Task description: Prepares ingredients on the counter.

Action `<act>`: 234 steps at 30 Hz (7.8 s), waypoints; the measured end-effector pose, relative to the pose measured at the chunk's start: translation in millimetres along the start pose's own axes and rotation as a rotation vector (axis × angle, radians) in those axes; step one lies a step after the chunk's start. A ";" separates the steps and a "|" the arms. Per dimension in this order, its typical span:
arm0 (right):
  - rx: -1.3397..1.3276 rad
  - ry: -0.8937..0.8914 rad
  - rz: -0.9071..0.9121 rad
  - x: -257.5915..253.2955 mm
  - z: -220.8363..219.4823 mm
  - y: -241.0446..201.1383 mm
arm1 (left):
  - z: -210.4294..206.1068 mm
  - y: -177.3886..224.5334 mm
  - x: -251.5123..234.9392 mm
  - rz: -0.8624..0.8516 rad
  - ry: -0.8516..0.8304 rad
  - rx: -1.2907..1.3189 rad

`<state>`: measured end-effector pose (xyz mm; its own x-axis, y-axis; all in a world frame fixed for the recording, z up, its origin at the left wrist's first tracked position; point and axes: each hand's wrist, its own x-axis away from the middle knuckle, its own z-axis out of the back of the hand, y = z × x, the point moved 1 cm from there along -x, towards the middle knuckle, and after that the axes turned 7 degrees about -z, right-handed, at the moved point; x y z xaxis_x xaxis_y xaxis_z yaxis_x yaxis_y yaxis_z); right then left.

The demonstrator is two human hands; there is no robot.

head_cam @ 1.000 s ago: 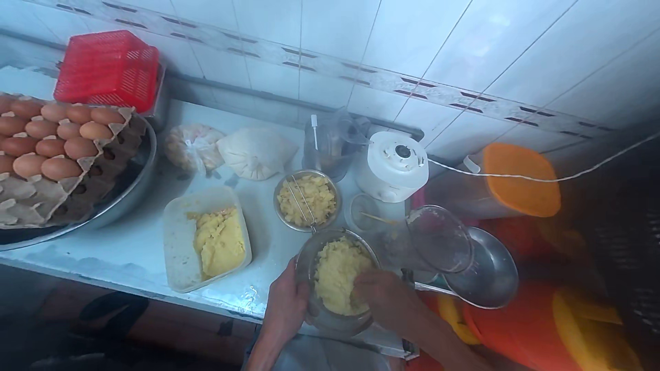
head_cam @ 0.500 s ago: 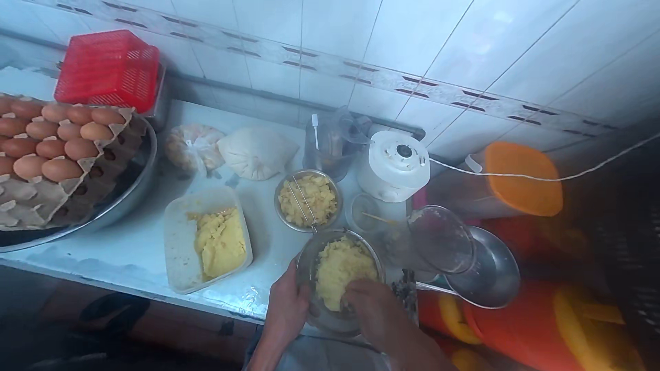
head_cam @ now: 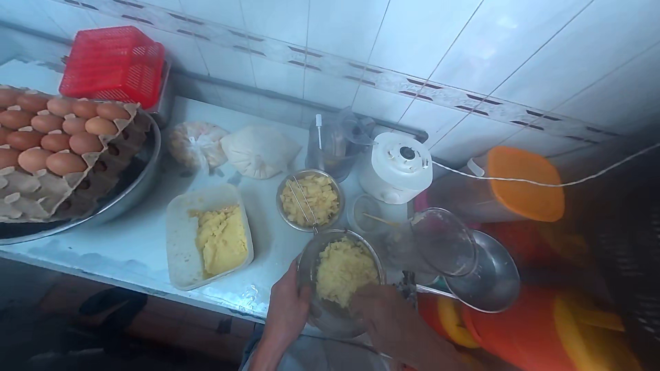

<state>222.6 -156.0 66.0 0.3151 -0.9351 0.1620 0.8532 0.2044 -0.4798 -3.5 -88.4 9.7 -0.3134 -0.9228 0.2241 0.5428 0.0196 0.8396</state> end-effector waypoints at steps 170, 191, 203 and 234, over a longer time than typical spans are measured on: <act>0.290 0.153 -0.020 -79.2 -46.5 30.0 | 1.2 4.1 14.9 0.189 -0.161 0.329; 0.286 0.139 -0.041 -80.0 -47.6 29.2 | 1.9 6.3 14.6 0.201 -0.160 0.328; 0.296 0.140 -0.044 -80.1 -48.3 28.8 | 2.1 6.5 15.2 0.205 -0.162 0.336; 0.292 0.149 -0.041 -81.2 -48.9 29.2 | 1.4 5.2 14.7 0.189 -0.156 0.338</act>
<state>201.6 -88.2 -3.3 0.2323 -0.9719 0.0381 0.9538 0.2199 -0.2048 -6.4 -101.3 18.0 -0.3612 -0.8218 0.4406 0.3244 0.3322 0.8857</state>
